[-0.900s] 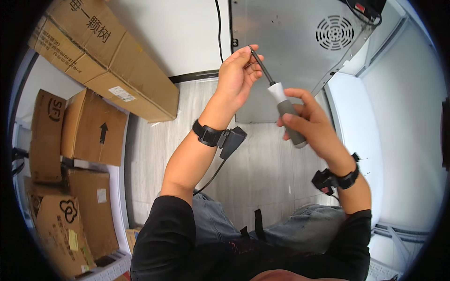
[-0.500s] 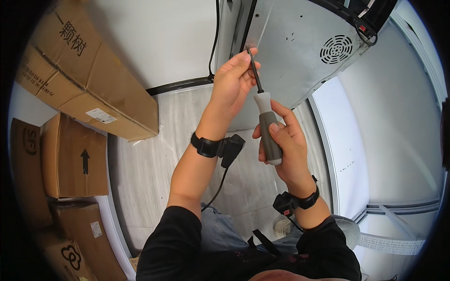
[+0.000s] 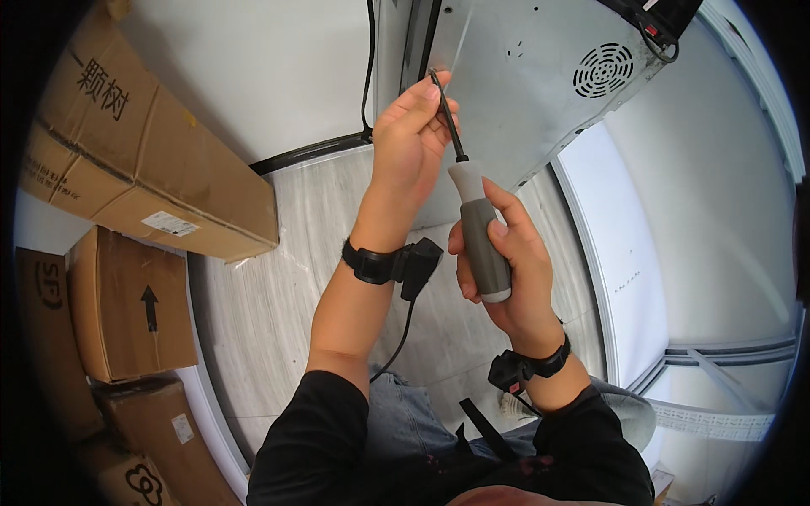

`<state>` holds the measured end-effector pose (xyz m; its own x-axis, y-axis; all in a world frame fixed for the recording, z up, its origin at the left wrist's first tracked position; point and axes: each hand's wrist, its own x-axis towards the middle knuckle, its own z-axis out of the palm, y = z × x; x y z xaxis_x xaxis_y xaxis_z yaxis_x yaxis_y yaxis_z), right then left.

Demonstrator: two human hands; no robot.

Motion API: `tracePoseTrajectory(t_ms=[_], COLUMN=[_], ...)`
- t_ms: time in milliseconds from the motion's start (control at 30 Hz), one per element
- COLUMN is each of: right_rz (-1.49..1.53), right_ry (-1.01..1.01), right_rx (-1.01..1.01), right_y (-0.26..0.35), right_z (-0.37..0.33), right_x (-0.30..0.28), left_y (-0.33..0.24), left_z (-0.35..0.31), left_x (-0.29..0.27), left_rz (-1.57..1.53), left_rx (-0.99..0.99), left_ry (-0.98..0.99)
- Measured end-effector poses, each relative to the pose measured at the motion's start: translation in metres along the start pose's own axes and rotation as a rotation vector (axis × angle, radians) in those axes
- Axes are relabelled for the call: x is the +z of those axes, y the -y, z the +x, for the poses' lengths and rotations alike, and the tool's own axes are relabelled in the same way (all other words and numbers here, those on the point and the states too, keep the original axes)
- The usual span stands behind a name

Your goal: The person uses a screwdriver to remove screws from a white metal panel, detaches the panel, and sets it aside. Then the person wipes the exterior and interior surfaces of a beige and black electronic device with a blue cloth.

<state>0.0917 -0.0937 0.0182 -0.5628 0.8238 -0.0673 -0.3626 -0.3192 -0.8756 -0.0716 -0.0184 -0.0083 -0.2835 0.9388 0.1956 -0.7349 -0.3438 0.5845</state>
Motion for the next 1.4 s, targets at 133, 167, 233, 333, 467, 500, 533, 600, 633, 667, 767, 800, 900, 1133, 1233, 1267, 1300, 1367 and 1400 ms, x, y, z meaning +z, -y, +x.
tracePoseTrajectory(t_ms=[133,167,233,333,467,500,533,600,633,667,767,800,900,1133,1233,1267,1300,1367,1400], right_rz=[0.114,0.142,0.201,0.248,0.179,0.099,0.019,-0.085,-0.11,-0.134,-0.299,-0.204,0.037,-0.134,-0.263,-0.304,-0.364,-0.484,-0.512], right_ry=[0.034,0.048,0.051,0.075,0.047,-0.01,-0.066,-0.131,-0.14,-0.148,-0.078,-0.062,0.013,0.06,-0.011,-0.034,-0.038,-0.047,-0.024], right_rx=[0.003,-0.002,0.003,0.0,0.005,-0.001,-0.008,-0.008,-0.002,0.005,0.069,0.086,0.141,0.155,0.122,0.106,0.089,0.055,0.079], right_y=[0.001,0.002,0.001,0.002,0.006,0.006,0.005,0.002,-0.003,-0.005,-0.008,-0.008,-0.002,0.004,0.002,0.001,-0.002,-0.007,-0.005], right_z=[0.0,0.0,0.0,0.002,0.003,0.003,0.004,0.005,0.005,0.006,0.009,0.009,0.008,0.006,0.005,0.004,0.005,0.007,0.008], right_x=[0.001,0.002,0.005,0.005,0.003,0.005,0.008,0.012,0.012,0.012,0.012,0.012,0.014,0.003,0.006,0.008,0.008,0.008,0.01], left_y=[-0.003,-0.003,-0.003,-0.005,-0.007,-0.008,-0.009,-0.012,-0.013,-0.013,-0.011,-0.012,-0.012,-0.019,-0.023,-0.023,-0.024,-0.026,-0.028], left_z=[-0.001,-0.001,-0.001,-0.003,-0.004,-0.005,-0.005,-0.007,-0.007,-0.006,-0.003,-0.002,0.001,0.002,-0.001,-0.002,-0.003,-0.004,-0.005], left_x=[0.001,0.002,0.002,0.003,0.004,0.003,0.003,0.005,0.006,0.006,0.002,0.001,-0.004,-0.006,-0.003,-0.002,-0.002,-0.003,-0.004], left_rz=[0.01,0.014,0.031,0.053,0.062,0.068,0.074,0.094,0.104,0.127,0.166,0.16,0.157,0.198,0.276,0.317,0.36,0.408,0.408], left_rx=[-0.013,-0.013,-0.013,0.005,-0.006,-0.012,-0.018,-0.034,-0.042,-0.041,-0.039,-0.042,-0.048,-0.064,-0.1,-0.094,-0.087,-0.086,-0.092], left_ry=[0.012,0.013,0.011,0.015,0.041,0.044,0.047,0.03,0.022,0.017,0.009,0.015,0.033,0.083,0.071,0.068,0.064,0.068,0.075])
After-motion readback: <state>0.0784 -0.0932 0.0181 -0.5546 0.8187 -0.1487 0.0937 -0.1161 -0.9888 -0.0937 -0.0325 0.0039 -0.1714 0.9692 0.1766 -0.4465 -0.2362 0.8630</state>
